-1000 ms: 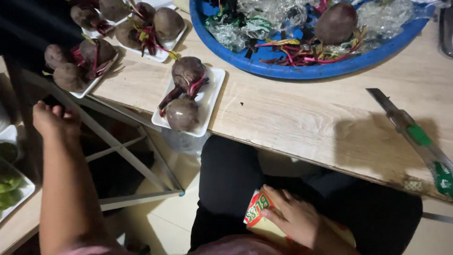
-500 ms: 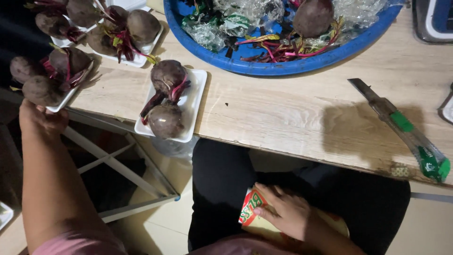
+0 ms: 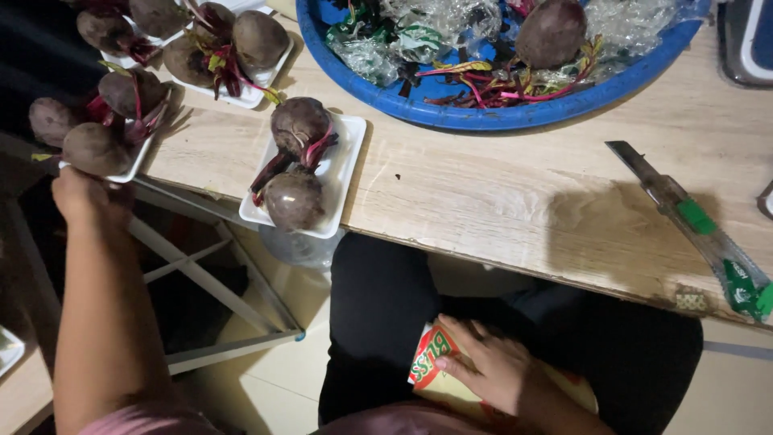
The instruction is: Wrapping trays of beetroots with plastic stretch film for packaging and retail sale.
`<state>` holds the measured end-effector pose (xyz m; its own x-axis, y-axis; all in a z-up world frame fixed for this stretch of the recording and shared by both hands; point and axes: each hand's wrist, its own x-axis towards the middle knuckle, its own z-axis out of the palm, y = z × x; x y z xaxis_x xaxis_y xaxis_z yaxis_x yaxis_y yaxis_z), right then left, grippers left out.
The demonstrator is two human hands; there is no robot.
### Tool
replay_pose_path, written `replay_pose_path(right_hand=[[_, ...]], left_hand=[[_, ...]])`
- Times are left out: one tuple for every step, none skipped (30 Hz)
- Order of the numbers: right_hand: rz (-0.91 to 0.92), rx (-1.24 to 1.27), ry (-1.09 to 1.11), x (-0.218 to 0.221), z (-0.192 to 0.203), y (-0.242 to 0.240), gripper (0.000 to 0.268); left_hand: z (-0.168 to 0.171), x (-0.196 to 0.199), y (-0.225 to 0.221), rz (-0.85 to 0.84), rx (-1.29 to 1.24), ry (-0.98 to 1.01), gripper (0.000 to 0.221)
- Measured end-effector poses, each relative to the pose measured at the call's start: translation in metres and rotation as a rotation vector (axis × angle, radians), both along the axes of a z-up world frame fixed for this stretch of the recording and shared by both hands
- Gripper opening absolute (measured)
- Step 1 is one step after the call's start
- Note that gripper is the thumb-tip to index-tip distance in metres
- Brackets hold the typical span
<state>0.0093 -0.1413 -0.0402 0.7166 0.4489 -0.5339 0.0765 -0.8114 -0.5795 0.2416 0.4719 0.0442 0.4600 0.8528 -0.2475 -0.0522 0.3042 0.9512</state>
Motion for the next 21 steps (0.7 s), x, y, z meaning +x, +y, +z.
replay_pose_path(right_hand=[[0.004, 0.014, -0.009, -0.002, -0.004, 0.000, 0.071], [0.011, 0.020, -0.024, -0.001, -0.007, -0.002, 0.071], [0.020, 0.007, -0.033, -0.007, -0.023, -0.001, 0.071], [0.013, 0.057, -0.106, -0.009, -0.037, -0.004, 0.071], [0.009, 0.107, -0.178, -0.011, -0.052, -0.007, 0.070], [0.021, 0.082, -0.201, -0.009, -0.044, -0.009, 0.070], [0.011, 0.151, -0.240, -0.007, -0.037, -0.010, 0.068], [0.008, 0.223, -0.273, -0.006, -0.029, -0.010, 0.067], [0.027, 0.200, -0.290, -0.007, -0.042, -0.013, 0.067], [0.032, 0.155, -0.250, -0.005, -0.055, -0.017, 0.070], [0.036, 0.110, -0.211, -0.003, -0.069, -0.020, 0.073], [0.059, 0.092, -0.225, 0.001, -0.057, -0.015, 0.073], [-0.001, 0.006, -0.071, 0.005, -0.046, -0.010, 0.076], [-0.070, -0.080, 0.085, 0.005, -0.035, -0.003, 0.079], [-0.057, -0.097, 0.075, 0.006, -0.038, -0.003, 0.079], [-0.084, -0.100, 0.031, 0.005, -0.042, -0.001, 0.081], [-0.110, -0.103, -0.014, 0.004, -0.047, -0.001, 0.083], [-0.105, -0.115, -0.017, 0.006, -0.031, 0.006, 0.083], [-0.138, -0.163, 0.073, 0.007, -0.015, 0.012, 0.084], [-0.169, -0.212, 0.163, 0.009, 0.000, 0.020, 0.085], [-0.163, -0.223, 0.159, 0.008, -0.010, 0.015, 0.085]], left_hand=[[-0.001, -0.001, -0.003, 0.031, -0.106, -0.052, 0.017], [-0.004, -0.003, -0.007, 0.065, -0.219, -0.110, 0.014], [0.001, -0.007, -0.012, 0.073, -0.231, -0.119, 0.014], [0.002, -0.010, -0.021, 0.119, -0.223, -0.109, 0.018], [0.004, -0.013, -0.028, 0.166, -0.216, -0.097, 0.025], [-0.006, -0.008, -0.014, 0.173, -0.244, -0.119, 0.025], [-0.016, -0.003, 0.000, 0.082, -0.281, -0.104, 0.016], [-0.027, -0.002, 0.017, -0.006, -0.314, -0.087, 0.017], [-0.030, 0.001, 0.018, 0.006, -0.339, -0.108, 0.017], [-0.032, 0.001, 0.021, 0.015, -0.412, -0.123, 0.016], [-0.035, 0.001, 0.024, 0.023, -0.485, -0.139, 0.033], [-0.038, -0.001, 0.023, 0.041, -0.504, -0.158, 0.033], [-0.041, -0.003, 0.022, -0.035, -0.457, -0.153, 0.032], [-0.043, -0.004, 0.020, -0.115, -0.406, -0.141, 0.031], [-0.027, -0.013, 0.001, -0.101, -0.420, -0.154, 0.031], [-0.011, -0.020, -0.018, -0.098, -0.360, -0.146, 0.009], [0.005, -0.026, -0.038, -0.094, -0.300, -0.136, 0.019], [-0.002, -0.024, -0.035, -0.089, -0.311, -0.140, 0.019], [-0.009, -0.023, -0.032, -0.108, -0.304, -0.154, 0.025], [-0.015, -0.021, -0.028, -0.123, -0.297, -0.167, 0.030], [-0.020, -0.022, -0.029, -0.115, -0.307, -0.171, 0.030]])
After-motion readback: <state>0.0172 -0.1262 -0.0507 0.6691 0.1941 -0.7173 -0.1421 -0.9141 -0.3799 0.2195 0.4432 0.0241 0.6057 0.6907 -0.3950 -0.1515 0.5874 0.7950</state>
